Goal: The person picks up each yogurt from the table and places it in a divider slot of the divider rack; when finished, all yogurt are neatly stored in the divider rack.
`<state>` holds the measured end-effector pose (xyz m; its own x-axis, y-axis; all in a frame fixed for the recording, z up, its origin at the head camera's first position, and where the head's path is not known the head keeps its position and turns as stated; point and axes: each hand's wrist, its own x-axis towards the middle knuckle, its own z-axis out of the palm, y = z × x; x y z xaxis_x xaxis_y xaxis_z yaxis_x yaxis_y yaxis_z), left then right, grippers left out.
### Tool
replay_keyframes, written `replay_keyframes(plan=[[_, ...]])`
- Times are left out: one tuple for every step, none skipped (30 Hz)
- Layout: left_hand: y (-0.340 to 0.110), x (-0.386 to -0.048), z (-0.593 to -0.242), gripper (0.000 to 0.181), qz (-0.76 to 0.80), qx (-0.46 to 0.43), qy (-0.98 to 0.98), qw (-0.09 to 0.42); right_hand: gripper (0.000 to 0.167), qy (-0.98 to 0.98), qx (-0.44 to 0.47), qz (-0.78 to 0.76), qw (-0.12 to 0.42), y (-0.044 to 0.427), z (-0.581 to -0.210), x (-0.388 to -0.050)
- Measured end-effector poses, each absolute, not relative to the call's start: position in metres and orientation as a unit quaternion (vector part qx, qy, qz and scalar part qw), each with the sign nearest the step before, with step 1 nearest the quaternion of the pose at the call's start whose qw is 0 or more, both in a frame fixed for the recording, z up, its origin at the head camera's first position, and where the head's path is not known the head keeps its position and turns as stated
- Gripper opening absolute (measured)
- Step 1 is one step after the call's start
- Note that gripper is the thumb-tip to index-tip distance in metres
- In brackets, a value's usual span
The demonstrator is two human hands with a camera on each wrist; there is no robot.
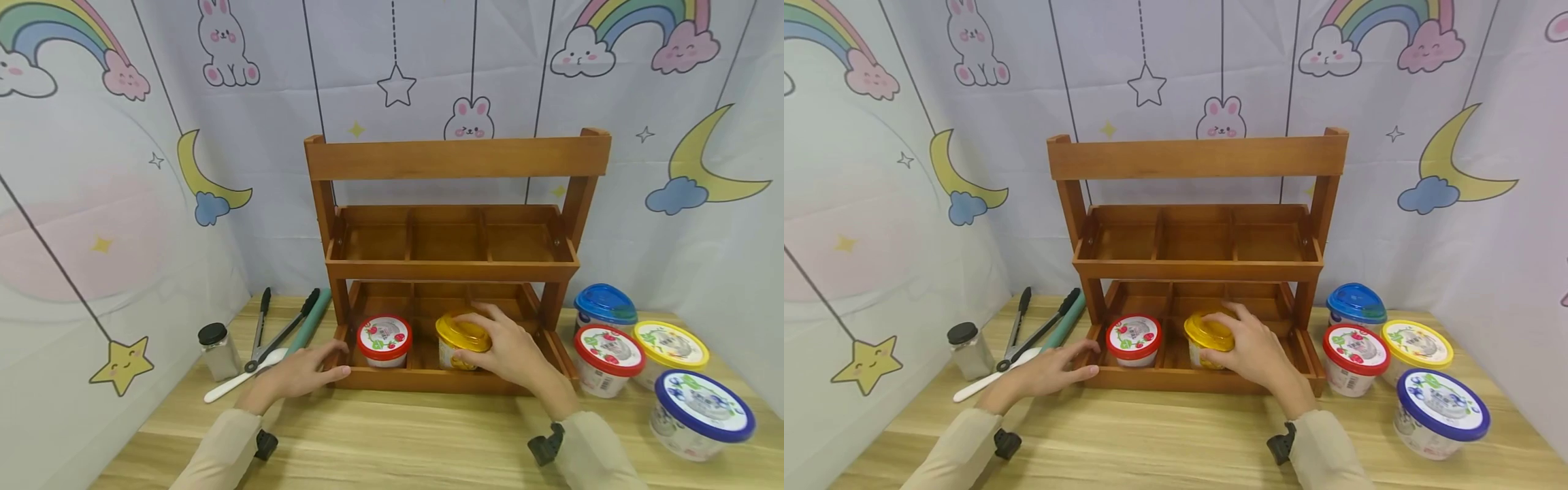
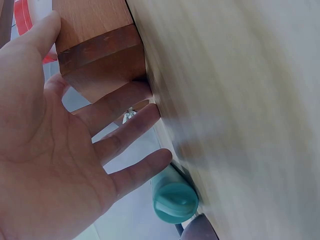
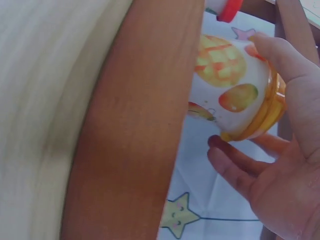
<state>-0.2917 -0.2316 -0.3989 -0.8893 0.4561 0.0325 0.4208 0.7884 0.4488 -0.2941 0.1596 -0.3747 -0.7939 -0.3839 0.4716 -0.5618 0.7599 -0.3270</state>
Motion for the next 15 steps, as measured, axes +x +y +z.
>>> replay_keyframes(plan=[[-0.231,-0.292,-0.399,0.054,0.228,0.231,0.945,0.039,0.052,-0.920,0.259,0.230,0.186,0.160,-0.374,-0.294],[-0.231,-0.292,-0.399,0.054,0.228,0.231,0.945,0.039,0.052,-0.921,0.260,0.227,0.180,0.161,-0.373,-0.294],[-0.231,-0.292,-0.399,0.053,0.229,0.231,0.945,0.039,0.052,-0.922,0.263,0.224,0.175,0.161,-0.372,-0.293],[-0.231,-0.292,-0.399,0.053,0.229,0.231,0.945,0.039,0.053,-0.923,0.267,0.222,0.169,0.161,-0.371,-0.293],[-0.231,-0.291,-0.399,0.053,0.228,0.230,0.945,0.039,0.053,-0.923,0.270,0.219,0.164,0.162,-0.370,-0.292],[-0.231,-0.291,-0.399,0.053,0.228,0.230,0.945,0.038,0.053,-0.924,0.271,0.217,0.160,0.162,-0.370,-0.292],[-0.231,-0.291,-0.398,0.053,0.229,0.230,0.945,0.038,0.054,-0.925,0.272,0.216,0.157,0.162,-0.369,-0.291],[-0.231,-0.291,-0.398,0.053,0.229,0.231,0.945,0.038,0.054,-0.925,0.273,0.215,0.152,0.163,-0.368,-0.290],[-0.231,-0.291,-0.397,0.053,0.228,0.231,0.945,0.038,0.055,-0.926,0.274,0.214,0.149,0.163,-0.367,-0.290],[-0.231,-0.290,-0.397,0.052,0.227,0.232,0.945,0.038,0.056,-0.927,0.274,0.213,0.145,0.164,-0.366,-0.289],[-0.231,-0.290,-0.397,0.052,0.228,0.232,0.945,0.039,0.056,-0.928,0.273,0.212,0.141,0.164,-0.365,-0.288],[-0.230,-0.290,-0.396,0.052,0.227,0.233,0.945,0.040,0.057,-0.929,0.271,0.211,0.138,0.165,-0.365,-0.288],[-0.230,-0.290,-0.396,0.052,0.227,0.233,0.945,0.041,0.057,-0.929,0.271,0.211,0.135,0.165,-0.364,-0.287],[-0.230,-0.290,-0.396,0.052,0.226,0.233,0.945,0.041,0.058,-0.930,0.270,0.210,0.134,0.166,-0.364,-0.286],[-0.230,-0.289,-0.395,0.052,0.226,0.232,0.945,0.041,0.058,-0.930,0.270,0.209,0.133,0.167,-0.363,-0.286]])
